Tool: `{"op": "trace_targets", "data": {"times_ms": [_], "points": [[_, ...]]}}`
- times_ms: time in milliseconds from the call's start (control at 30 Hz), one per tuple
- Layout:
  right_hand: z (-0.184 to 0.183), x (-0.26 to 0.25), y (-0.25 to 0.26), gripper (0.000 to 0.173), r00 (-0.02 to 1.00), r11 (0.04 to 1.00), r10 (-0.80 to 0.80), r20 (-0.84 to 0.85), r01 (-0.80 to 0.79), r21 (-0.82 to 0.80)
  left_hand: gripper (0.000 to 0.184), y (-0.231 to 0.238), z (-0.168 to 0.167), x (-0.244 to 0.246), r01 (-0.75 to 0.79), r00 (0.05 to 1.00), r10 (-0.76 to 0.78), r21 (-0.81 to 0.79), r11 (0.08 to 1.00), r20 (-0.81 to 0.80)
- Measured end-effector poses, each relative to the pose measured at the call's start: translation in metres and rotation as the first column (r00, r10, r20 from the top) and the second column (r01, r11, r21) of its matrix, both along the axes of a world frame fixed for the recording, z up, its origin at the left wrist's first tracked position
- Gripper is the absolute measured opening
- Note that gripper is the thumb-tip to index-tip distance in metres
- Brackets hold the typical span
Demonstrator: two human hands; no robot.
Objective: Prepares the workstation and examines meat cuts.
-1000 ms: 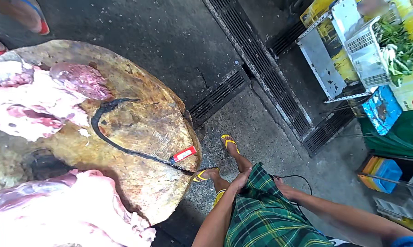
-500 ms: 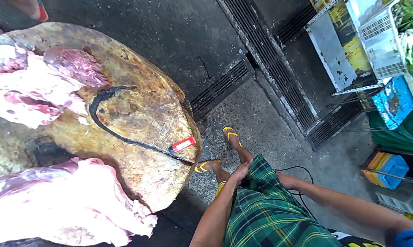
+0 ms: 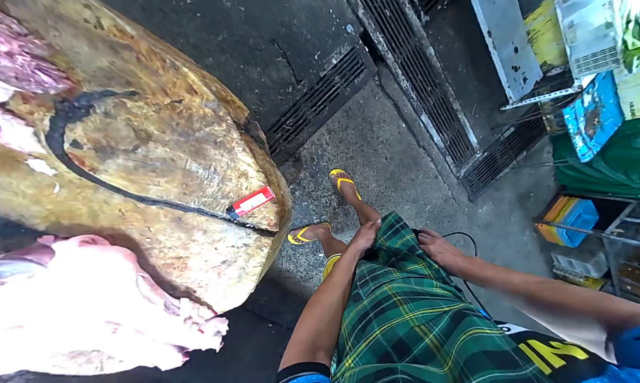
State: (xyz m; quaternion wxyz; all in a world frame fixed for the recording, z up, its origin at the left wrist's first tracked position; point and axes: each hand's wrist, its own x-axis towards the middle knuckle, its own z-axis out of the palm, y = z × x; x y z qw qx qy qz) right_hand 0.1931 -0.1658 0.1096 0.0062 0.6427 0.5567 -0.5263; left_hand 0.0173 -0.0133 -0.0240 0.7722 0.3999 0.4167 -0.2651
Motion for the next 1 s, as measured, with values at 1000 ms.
{"op": "trace_targets", "data": {"times_ms": [1000], "points": [[-0.029, -0.028, 0.039, 0.04, 0.937, 0.904, -0.186, 0.297, 0.281, -0.321, 0.035, 0.001, -0.017, -0.021, -0.159, 0.978, 0.172, -0.107, 0.981, 0.115]]}}
